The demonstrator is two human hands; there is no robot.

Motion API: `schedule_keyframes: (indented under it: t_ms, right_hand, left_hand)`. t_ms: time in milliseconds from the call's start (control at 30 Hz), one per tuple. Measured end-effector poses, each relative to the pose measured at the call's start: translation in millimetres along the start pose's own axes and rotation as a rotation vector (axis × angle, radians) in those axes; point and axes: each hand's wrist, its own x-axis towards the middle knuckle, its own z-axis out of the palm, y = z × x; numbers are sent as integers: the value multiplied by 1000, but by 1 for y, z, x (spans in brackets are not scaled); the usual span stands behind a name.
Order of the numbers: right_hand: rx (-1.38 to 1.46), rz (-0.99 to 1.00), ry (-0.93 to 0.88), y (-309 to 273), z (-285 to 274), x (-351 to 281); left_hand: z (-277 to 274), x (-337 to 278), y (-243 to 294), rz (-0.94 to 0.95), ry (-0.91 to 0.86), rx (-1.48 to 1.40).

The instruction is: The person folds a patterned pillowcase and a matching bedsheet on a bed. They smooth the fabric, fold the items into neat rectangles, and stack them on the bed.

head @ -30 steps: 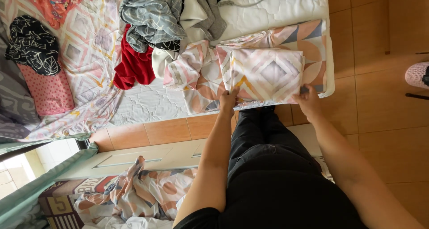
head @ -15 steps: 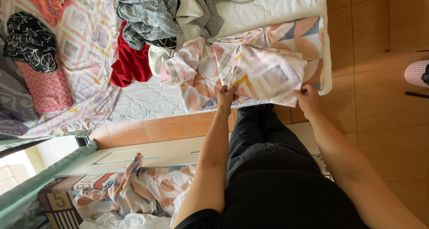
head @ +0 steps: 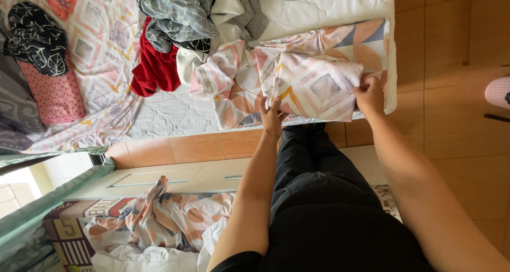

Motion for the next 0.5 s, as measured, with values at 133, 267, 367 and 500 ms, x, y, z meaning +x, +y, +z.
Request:
schedule_keyframes:
  t_ms: [133,267,367,500]
  right_hand:
    - [-361,-348,13,-41,3,9]
    - [-500,-339,-177,-75,8,27]
    - [-469,-78,-376,-92,0,35]
    - [-268,95,-514,-110,-18,17]
  left_hand:
    - [8,9,-46,-75,161,-168]
    - [32,-2,-64,-202,119,-332]
    - [58,-21,-32,-158,-20,-297]
    - [56,-14,7,-3,-208,-304]
